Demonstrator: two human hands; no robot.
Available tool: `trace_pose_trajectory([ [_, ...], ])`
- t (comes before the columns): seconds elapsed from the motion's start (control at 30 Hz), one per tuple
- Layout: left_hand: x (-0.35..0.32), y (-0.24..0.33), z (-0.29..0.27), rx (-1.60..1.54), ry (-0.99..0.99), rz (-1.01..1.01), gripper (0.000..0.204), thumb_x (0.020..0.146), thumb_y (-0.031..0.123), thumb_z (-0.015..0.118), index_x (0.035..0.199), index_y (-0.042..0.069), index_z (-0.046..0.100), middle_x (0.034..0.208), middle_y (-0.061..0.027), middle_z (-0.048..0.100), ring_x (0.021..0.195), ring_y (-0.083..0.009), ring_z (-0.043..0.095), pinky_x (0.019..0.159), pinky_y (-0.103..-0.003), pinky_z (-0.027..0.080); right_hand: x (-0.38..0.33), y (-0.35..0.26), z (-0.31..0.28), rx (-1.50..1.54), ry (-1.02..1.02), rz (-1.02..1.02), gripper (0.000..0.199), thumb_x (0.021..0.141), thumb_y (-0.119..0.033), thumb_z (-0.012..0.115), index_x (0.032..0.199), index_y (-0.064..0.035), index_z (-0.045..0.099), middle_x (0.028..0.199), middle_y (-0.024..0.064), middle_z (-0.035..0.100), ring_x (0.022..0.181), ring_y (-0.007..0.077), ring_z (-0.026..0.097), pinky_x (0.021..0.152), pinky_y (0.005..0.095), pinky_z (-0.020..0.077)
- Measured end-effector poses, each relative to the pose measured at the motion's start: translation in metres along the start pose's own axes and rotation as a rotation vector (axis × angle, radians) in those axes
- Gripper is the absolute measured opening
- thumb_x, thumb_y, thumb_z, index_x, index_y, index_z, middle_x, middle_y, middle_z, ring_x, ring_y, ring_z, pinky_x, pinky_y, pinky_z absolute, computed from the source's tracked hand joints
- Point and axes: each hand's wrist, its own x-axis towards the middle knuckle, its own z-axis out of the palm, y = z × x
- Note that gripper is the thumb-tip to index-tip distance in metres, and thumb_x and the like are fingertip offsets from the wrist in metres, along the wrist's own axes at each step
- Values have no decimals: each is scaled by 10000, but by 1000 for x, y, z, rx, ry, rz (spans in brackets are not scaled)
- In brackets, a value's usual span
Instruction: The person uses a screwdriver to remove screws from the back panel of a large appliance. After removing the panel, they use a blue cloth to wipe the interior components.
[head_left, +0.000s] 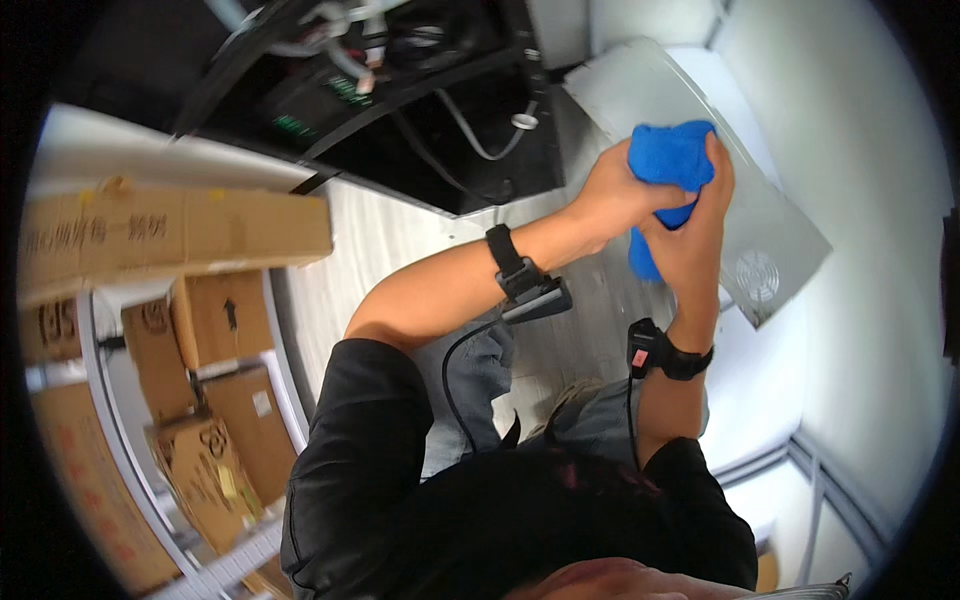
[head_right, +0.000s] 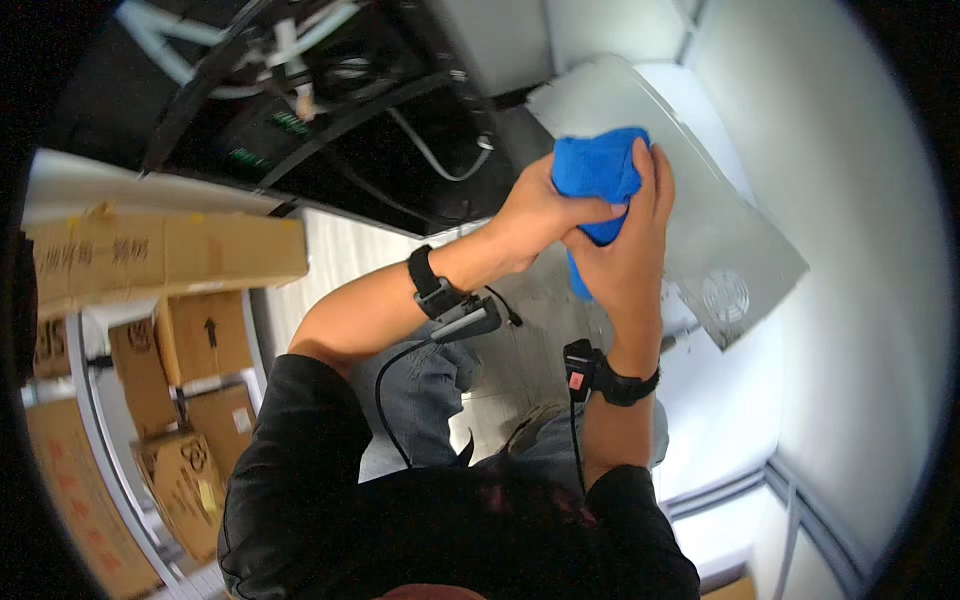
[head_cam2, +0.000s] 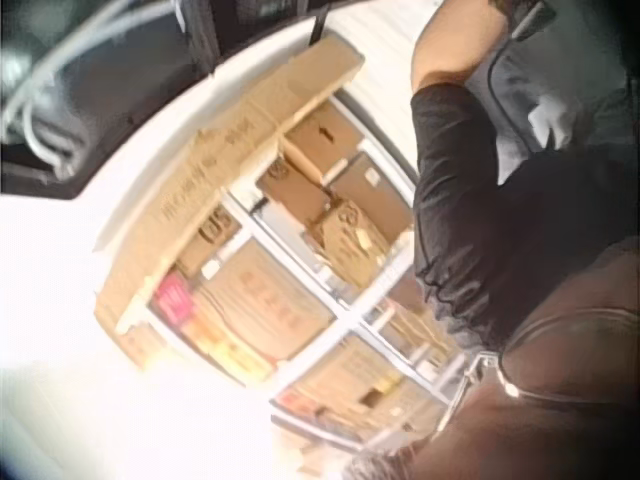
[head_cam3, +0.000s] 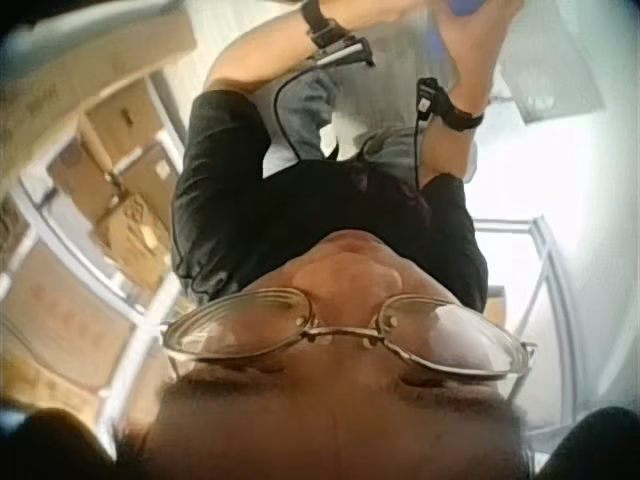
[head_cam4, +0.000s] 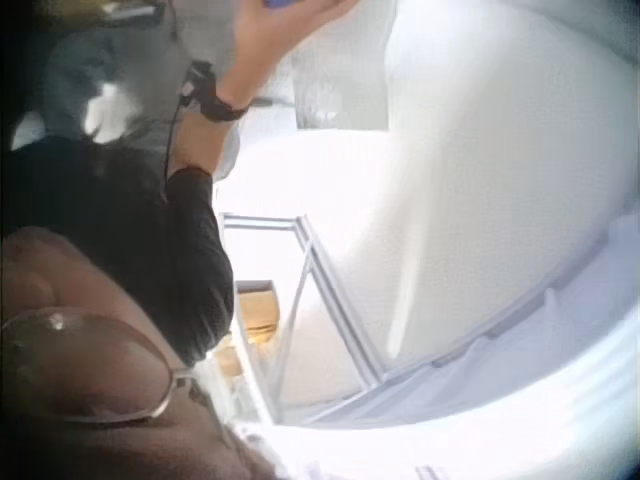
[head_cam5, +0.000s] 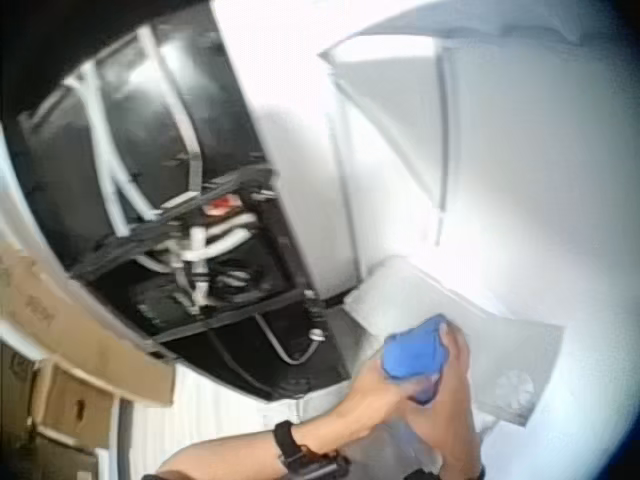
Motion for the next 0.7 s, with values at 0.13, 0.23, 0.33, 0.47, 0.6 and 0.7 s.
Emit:
trace_pose_trajectory([
  [0.13,-24,-2,-15,134,126,-44,448,712,85,764,1098,-25,565,1038,-108,641,963,-183,611,870,-331,493,-16,18,30,175,-98,-12,1002,600,-68,788,1429,-96,226,1365,211,329,1201,403,434,943,480,419],
  [0.23,-33,-3,-33,266,170,53,448,708,99,774,1095,-20,581,1034,-107,649,949,-167,615,875,-315,489,-24,12,50,284,-71,-17,1036,603,-93,796,1428,-74,168,1341,234,335,1182,382,450,940,466,417],
  [0.33,-74,15,-69,372,48,149,476,707,92,774,1128,-7,574,1059,-97,636,954,-158,609,868,-306,491,-51,-10,87,290,86,-168,976,639,-108,803,1375,-63,164,1333,225,325,1184,346,438,952,452,410],
  [0.47,-107,32,-106,478,-27,216,487,720,98,767,1156,15,567,1072,-87,616,951,-153,607,836,-297,500,-50,-29,113,344,136,-255,873,629,-135,814,1317,-112,278,1315,212,330,1185,365,416,937,479,402],
  [0.6,-145,60,-175,1011,290,614,359,721,69,723,1063,38,618,1011,-111,604,824,-200,629,686,-292,512,-59,-61,123,228,132,-217,832,629,-159,815,1304,-138,329,1336,187,320,1196,371,403,933,477,403],
  [0.7,-165,68,-228,1136,637,794,276,728,13,697,994,27,623,796,-91,553,680,-189,570,576,-269,483,-67,-100,134,143,101,-294,785,620,-164,813,1284,-135,395,1344,186,333,1191,380,413,926,476,413],
])
